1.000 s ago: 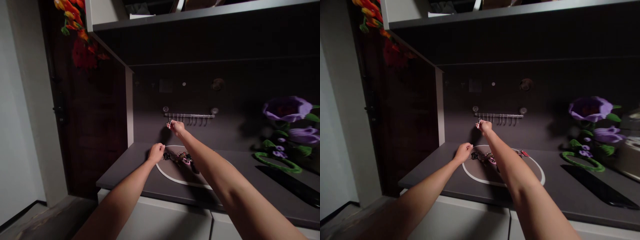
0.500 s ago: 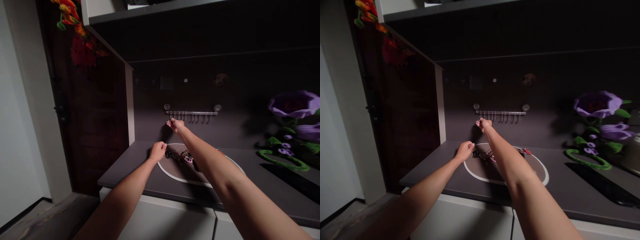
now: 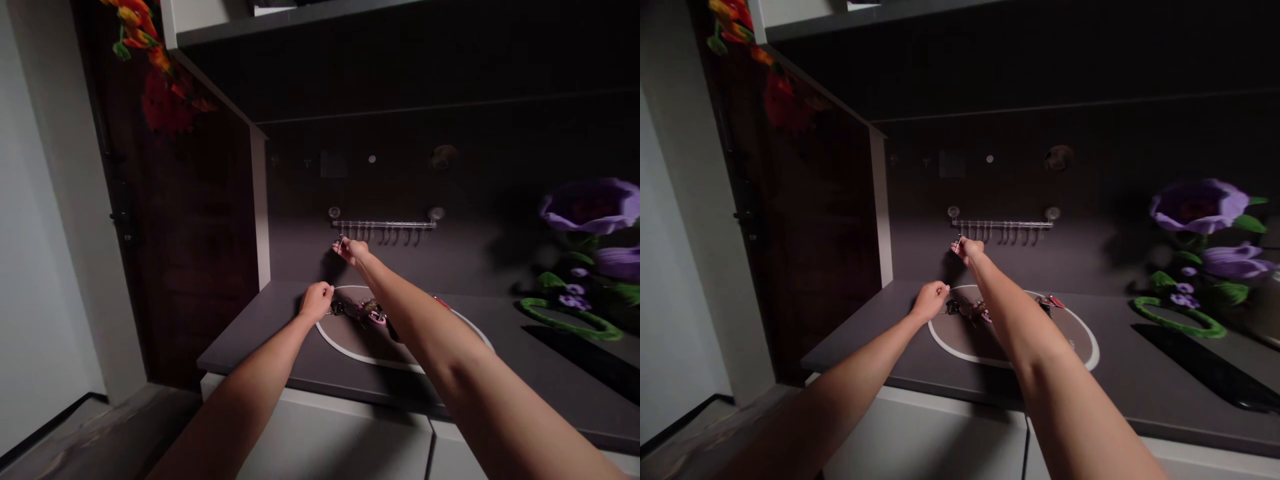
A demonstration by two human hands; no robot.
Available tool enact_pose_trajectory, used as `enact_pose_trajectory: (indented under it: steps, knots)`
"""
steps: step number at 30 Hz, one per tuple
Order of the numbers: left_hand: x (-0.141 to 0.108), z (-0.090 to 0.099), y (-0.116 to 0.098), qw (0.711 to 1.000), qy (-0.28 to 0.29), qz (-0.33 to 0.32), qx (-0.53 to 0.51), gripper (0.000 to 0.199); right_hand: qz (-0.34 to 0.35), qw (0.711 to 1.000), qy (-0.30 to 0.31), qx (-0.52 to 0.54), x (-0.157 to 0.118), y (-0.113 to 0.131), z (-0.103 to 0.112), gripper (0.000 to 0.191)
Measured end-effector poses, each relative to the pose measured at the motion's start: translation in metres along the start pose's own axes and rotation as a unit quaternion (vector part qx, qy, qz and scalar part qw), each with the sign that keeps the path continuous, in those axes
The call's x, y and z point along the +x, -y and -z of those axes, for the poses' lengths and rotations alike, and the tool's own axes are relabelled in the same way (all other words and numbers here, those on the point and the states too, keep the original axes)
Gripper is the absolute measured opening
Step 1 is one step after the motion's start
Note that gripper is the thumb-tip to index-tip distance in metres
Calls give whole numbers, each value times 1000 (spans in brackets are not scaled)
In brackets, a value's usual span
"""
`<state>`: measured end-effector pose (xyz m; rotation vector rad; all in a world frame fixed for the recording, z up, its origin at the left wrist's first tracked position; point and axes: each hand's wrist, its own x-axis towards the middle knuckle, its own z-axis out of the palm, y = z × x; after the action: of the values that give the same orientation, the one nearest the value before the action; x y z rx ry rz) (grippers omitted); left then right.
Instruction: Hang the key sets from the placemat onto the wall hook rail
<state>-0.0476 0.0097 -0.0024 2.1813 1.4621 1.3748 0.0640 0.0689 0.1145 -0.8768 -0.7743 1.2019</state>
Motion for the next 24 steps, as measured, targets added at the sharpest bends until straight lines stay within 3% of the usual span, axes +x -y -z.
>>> enact_pose_trajectory:
  steps: [10, 15, 24]
  knots:
    - [0, 2, -2, 1000, -1, 17, -17, 26, 26, 999, -5, -18, 2, -9, 6, 10]
    - [0, 2, -1, 998, -2, 32, -54, 21, 51, 997, 6, -57, 2, -11, 9, 18]
    - [2, 2, 3, 992, 9, 37, -118, 15, 61, 995, -20, -72, -17, -4, 24, 15]
